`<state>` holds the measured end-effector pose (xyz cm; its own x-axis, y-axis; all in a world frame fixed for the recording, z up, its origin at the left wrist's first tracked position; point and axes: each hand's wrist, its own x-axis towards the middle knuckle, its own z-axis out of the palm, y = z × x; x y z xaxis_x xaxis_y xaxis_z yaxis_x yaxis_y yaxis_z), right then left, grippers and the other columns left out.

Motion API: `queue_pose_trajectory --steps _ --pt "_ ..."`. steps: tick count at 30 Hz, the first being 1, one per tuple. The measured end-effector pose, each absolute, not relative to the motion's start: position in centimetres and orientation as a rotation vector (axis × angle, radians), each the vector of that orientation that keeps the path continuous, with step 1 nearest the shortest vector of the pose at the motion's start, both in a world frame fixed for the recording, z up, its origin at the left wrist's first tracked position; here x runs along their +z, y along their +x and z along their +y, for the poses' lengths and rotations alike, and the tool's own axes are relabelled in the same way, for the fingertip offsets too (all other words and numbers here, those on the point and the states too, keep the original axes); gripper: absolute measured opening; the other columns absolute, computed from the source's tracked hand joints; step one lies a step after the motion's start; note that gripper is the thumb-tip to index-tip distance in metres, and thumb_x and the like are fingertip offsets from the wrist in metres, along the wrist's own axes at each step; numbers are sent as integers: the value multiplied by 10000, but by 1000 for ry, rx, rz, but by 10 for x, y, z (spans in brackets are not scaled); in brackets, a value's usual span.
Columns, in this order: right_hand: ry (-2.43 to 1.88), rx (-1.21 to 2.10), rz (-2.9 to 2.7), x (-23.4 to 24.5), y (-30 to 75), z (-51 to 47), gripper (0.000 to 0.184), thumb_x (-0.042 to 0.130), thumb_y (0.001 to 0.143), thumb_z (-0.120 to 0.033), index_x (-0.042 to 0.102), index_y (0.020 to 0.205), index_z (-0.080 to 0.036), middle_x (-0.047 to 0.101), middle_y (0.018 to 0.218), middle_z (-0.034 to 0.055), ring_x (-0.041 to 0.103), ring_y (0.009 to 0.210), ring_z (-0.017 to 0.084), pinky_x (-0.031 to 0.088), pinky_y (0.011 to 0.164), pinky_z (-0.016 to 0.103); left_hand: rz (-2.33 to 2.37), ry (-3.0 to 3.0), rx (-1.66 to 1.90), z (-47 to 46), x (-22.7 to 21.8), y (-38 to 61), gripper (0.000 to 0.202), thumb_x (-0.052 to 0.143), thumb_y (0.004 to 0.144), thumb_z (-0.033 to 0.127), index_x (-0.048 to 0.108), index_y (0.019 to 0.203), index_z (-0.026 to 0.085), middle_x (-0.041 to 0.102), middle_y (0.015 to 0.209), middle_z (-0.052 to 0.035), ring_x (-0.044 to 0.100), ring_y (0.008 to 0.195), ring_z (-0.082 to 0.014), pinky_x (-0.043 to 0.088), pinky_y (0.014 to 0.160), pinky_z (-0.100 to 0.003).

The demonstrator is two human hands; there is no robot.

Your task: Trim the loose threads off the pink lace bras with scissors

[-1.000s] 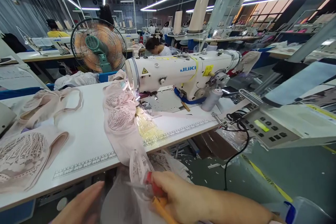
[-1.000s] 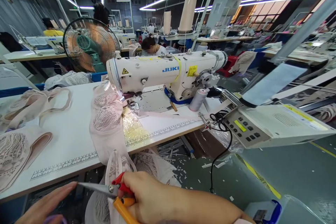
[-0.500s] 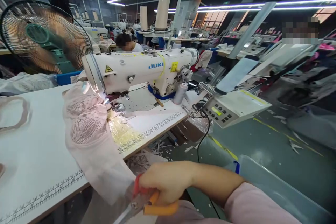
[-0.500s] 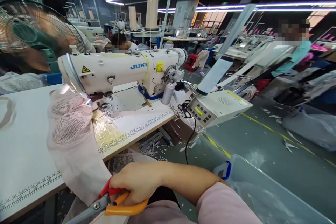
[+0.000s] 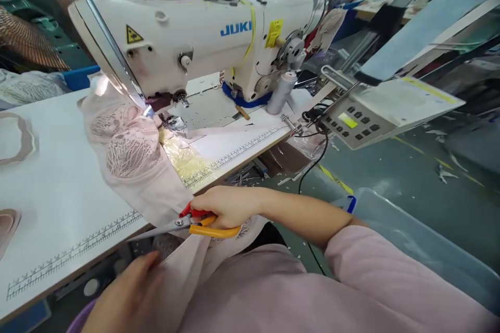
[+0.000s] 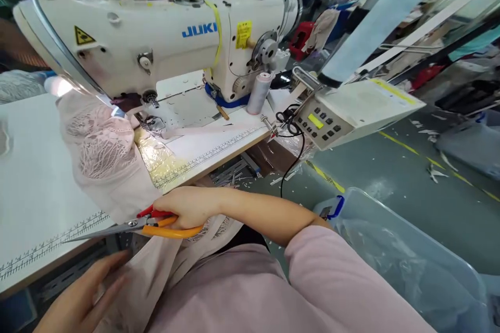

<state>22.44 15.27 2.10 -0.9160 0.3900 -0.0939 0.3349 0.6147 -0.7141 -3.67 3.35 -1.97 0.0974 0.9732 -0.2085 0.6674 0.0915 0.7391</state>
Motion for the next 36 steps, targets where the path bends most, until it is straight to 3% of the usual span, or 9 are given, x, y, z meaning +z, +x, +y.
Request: queue_pose_trajectory --steps 3,6,14,19,25,30,33,36 --pt "-598 1261 -2746 26 221 152 237 554 800 -190 330 722 -196 403 675 -41 367 602 102 293 555 221 1493 1845 618 46 -22 -10 215 620 752 395 656 936 291 708 980 -20 658 909 -233 519 776 -292" --pt "-610 1321 -2738 31 220 154 249 550 787 -185 316 704 -200 402 677 -41 372 613 106 294 562 228 1418 2003 731 54 -17 19 121 564 798 320 629 856 235 696 854 -36 664 767 -187 516 679 -244" --pt "-555 1398 -2728 30 219 161 233 561 722 -136 338 694 -199 430 688 -37 384 633 117 288 569 242 1456 1444 739 59 -11 31 182 623 759 375 594 706 203 575 613 24 508 527 -103 426 475 -167" --pt "-521 1427 -2693 27 217 162 204 542 732 -142 348 704 -197 450 704 -26 403 645 126 290 576 251 1513 1213 782 57 -17 29 233 696 704 412 614 713 194 600 640 24 539 591 -108 446 528 -160" --pt "-496 1397 -2713 26 217 161 230 552 760 -154 334 707 -202 466 728 -14 420 661 132 313 585 255 1579 1132 795 55 -12 37 311 728 657 430 648 841 192 683 754 -16 616 719 -179 498 637 -233" --pt "-554 1346 -2761 27 217 158 233 549 772 -154 329 714 -201 483 739 -3 428 658 134 319 566 250 1774 1350 747 49 -2 49 258 688 654 411 672 828 222 707 768 -23 627 729 -222 476 650 -280" --pt "-589 1310 -2756 25 217 155 224 539 804 -210 330 724 -198 486 732 0 428 634 131 321 548 249 1802 1467 710 48 -4 49 180 658 684 370 689 798 235 691 729 -2 599 674 -192 441 630 -259" --pt "-705 1334 -2571 21 223 146 221 549 815 -285 352 774 -192 506 770 7 440 638 125 338 558 239 1658 1202 801 50 -12 41 182 686 700 382 673 801 231 663 718 17 563 655 -149 419 581 -210"
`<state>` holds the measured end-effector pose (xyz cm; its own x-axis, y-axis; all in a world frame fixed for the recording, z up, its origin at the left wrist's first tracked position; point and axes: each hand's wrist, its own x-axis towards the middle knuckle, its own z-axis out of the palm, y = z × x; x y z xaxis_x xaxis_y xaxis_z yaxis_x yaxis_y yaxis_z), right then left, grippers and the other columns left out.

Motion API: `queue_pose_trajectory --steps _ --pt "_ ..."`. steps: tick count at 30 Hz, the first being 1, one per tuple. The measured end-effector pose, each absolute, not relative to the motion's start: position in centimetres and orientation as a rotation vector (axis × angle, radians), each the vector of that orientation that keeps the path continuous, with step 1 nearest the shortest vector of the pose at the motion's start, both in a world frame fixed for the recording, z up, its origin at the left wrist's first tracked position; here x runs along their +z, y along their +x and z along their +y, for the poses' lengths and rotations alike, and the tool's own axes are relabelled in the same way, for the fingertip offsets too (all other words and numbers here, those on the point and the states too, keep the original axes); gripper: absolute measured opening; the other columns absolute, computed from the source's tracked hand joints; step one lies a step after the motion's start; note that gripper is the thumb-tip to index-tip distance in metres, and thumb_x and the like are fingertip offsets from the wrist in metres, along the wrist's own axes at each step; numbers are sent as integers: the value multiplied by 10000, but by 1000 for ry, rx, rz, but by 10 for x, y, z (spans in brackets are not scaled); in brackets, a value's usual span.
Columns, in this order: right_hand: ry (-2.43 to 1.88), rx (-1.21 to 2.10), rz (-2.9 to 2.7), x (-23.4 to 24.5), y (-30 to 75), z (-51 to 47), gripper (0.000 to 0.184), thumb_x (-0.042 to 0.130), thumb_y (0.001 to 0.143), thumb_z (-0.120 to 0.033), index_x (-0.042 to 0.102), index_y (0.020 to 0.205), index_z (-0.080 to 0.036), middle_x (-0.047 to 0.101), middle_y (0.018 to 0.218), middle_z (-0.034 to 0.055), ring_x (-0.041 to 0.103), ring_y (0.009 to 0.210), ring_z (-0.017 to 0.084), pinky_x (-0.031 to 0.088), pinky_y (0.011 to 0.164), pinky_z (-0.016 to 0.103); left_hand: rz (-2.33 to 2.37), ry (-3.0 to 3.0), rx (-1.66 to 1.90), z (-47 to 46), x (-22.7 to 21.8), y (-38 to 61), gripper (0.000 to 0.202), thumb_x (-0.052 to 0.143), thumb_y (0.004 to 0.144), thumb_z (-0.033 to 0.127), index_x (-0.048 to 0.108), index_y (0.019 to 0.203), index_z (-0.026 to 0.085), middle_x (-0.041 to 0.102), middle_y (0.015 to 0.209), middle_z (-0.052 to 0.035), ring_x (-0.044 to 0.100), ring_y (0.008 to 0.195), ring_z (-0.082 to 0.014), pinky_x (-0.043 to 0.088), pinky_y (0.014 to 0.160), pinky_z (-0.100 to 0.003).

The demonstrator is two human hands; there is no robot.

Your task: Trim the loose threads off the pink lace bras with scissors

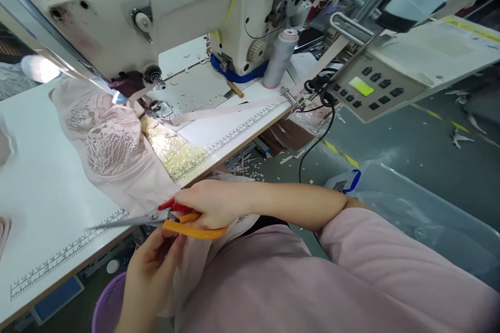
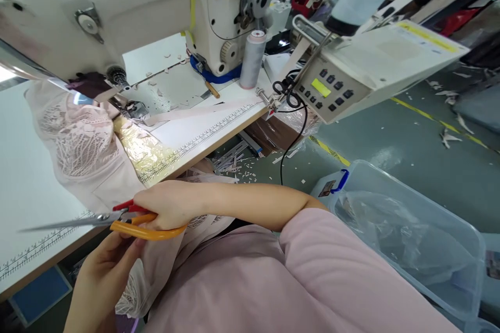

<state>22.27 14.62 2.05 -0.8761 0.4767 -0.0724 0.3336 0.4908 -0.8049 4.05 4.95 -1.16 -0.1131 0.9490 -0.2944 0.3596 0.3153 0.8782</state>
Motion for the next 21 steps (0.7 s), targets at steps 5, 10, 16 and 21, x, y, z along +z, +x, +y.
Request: queue_pose_trajectory --steps 5,10,16,21 --pt "-836 1342 -2301 9 250 123 411 620 752 -500 342 734 -198 453 744 -8 381 613 104 335 557 224 1386 774 823 51 -19 22 253 776 645 398 653 728 193 642 660 11 526 599 -109 422 564 -184" --pt "-819 1443 -2692 -13 271 103 462 557 769 -602 381 660 -188 440 673 -8 323 549 101 272 506 236 1359 665 875 50 -14 21 275 814 597 378 654 681 171 653 654 -6 556 594 -118 432 549 -191" --pt "-962 1456 -2796 -26 265 92 509 516 757 -676 485 699 -171 518 662 10 390 524 112 273 488 233 1381 678 839 47 -14 24 295 800 600 402 647 661 158 612 607 -3 532 561 -120 420 525 -201" --pt "-922 1475 -2766 -27 257 90 521 520 746 -690 507 710 -171 532 670 15 423 539 124 280 494 233 1415 683 850 43 -16 25 310 787 604 416 621 652 158 559 572 18 476 517 -97 378 495 -192"
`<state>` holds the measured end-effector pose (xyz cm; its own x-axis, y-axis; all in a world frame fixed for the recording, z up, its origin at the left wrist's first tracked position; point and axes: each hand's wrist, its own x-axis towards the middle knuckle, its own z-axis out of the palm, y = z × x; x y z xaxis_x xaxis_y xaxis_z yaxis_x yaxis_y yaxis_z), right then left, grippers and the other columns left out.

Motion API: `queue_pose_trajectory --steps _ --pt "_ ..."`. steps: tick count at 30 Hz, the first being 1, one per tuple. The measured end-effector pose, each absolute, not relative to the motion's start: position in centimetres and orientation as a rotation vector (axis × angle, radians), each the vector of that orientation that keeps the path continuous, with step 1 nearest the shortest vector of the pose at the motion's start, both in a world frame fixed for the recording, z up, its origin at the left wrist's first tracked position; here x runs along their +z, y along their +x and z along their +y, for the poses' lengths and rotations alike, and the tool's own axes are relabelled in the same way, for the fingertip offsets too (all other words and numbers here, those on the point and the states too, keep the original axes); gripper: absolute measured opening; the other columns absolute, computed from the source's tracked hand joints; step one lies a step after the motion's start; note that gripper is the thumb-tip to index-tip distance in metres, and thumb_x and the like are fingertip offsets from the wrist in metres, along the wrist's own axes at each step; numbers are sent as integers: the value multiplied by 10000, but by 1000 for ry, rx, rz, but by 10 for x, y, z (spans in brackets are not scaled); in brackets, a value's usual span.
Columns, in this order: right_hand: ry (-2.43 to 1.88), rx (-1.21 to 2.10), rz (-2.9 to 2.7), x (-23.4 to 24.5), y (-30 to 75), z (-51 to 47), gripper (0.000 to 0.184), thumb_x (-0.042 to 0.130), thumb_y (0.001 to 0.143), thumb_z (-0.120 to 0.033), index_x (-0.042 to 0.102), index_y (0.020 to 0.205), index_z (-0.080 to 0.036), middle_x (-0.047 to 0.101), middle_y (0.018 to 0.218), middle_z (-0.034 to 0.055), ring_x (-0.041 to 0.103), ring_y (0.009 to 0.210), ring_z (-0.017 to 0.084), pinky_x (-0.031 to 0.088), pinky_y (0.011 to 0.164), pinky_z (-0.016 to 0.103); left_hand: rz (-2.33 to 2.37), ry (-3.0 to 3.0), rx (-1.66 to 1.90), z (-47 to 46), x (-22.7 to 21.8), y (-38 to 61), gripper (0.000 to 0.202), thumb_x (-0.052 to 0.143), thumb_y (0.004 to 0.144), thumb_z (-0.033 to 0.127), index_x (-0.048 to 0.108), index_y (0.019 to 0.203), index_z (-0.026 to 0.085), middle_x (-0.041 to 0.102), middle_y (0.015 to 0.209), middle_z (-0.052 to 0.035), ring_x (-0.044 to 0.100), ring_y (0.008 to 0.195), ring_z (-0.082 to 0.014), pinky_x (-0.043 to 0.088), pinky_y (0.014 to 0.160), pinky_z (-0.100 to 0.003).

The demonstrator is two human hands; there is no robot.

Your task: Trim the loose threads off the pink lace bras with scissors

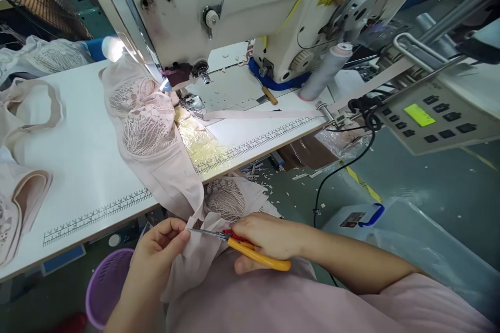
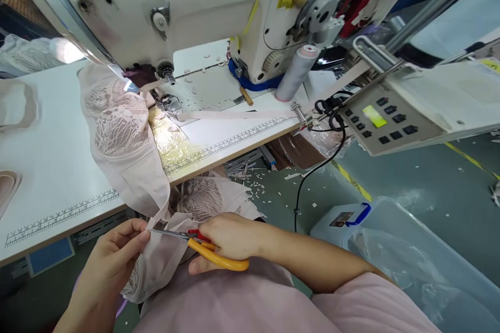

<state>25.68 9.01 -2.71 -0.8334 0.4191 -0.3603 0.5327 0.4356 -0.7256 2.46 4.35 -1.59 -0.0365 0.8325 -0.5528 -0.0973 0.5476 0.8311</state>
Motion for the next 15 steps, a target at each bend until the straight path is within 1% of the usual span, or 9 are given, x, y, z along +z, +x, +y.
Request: queue_pose_trajectory --steps 5,10,15 --pt "899 -1362 2536 -24 253 89 515 528 747 -683 501 706 -171 526 667 13 424 549 124 285 501 233 1420 690 857 45 -14 28 315 804 573 399 624 630 147 549 557 19 443 508 -87 357 491 -184" --pt "933 -1373 2522 -23 251 88 520 522 742 -693 483 710 -176 528 673 17 435 555 127 289 504 232 1433 693 886 44 -11 34 288 776 597 394 611 626 159 537 552 20 433 514 -97 340 495 -194" --pt "867 -1430 2539 -24 252 88 492 477 794 -658 471 697 -176 508 662 9 404 530 116 303 490 235 1449 700 900 43 -11 35 263 765 593 375 615 617 160 530 542 19 422 509 -95 321 488 -193"
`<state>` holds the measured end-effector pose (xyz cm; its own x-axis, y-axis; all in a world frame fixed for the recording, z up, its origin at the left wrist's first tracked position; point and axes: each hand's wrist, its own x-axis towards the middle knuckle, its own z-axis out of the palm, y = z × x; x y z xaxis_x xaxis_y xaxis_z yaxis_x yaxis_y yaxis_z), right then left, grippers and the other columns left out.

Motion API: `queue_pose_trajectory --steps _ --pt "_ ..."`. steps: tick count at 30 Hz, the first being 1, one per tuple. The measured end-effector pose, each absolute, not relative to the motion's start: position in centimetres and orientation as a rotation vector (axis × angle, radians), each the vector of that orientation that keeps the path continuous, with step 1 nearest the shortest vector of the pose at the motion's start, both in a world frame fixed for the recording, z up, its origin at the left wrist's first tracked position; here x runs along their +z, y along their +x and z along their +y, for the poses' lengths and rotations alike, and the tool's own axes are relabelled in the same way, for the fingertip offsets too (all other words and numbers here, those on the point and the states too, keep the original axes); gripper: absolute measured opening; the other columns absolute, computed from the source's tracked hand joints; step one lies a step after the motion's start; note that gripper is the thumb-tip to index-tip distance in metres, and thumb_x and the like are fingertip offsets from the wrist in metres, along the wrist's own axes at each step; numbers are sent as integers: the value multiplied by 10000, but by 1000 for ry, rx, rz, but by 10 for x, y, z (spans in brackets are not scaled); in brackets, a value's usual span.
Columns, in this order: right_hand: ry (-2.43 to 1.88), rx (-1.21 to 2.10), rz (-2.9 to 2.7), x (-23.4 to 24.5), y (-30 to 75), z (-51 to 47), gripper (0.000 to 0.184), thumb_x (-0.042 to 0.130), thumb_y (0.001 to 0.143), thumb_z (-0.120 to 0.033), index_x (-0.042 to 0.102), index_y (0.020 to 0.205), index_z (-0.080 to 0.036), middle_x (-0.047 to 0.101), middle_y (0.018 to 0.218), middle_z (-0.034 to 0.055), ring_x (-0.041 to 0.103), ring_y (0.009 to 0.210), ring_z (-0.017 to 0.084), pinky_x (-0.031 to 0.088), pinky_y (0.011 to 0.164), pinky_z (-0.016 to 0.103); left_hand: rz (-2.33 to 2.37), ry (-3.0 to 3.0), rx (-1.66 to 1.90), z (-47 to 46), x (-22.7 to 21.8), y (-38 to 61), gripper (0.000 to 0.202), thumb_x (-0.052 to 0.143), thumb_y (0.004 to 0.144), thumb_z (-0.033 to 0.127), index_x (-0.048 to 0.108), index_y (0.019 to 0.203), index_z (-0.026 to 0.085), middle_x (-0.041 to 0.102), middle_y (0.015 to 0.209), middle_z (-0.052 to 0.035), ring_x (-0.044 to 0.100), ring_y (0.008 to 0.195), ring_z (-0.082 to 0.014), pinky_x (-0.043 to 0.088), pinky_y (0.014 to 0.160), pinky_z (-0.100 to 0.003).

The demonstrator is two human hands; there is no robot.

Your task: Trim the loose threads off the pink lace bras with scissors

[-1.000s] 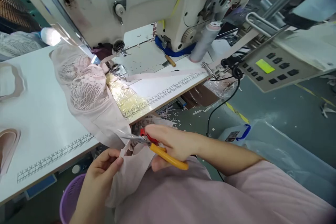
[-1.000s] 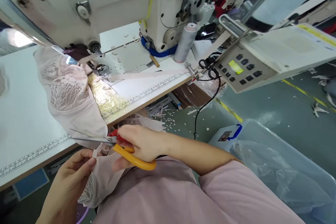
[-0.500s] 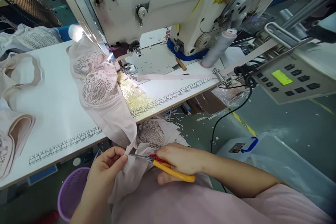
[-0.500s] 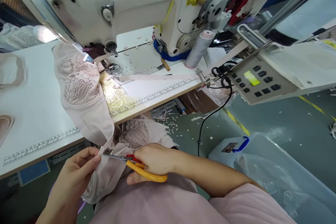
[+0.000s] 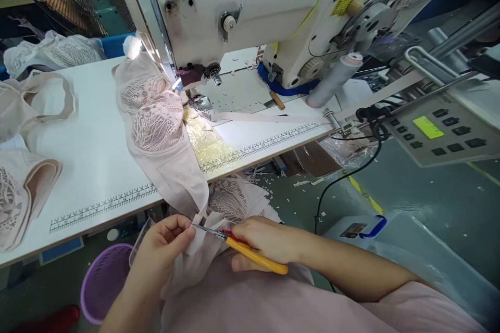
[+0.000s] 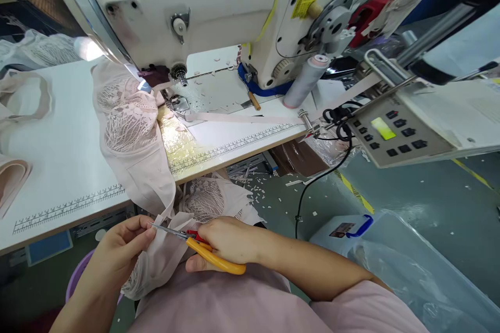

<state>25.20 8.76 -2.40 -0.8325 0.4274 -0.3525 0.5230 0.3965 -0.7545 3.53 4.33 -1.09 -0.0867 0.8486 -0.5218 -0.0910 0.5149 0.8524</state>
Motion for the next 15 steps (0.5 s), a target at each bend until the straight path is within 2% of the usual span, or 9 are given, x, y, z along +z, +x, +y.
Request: queue_pose_trajectory --steps 5,15 --pt "823 -1438 2561 -22 254 89 476 522 772 -647 486 749 -173 487 658 -5 371 506 107 300 465 236 1450 705 886 44 -13 35 259 755 598 377 617 616 158 532 544 17 430 511 -96 321 494 -194" --pt "1071 -1485 2437 -23 248 83 401 532 825 -519 444 638 -175 463 595 -10 385 518 103 288 485 220 1451 709 890 47 -7 39 246 775 590 329 603 598 153 520 538 33 405 490 -70 314 480 -171"
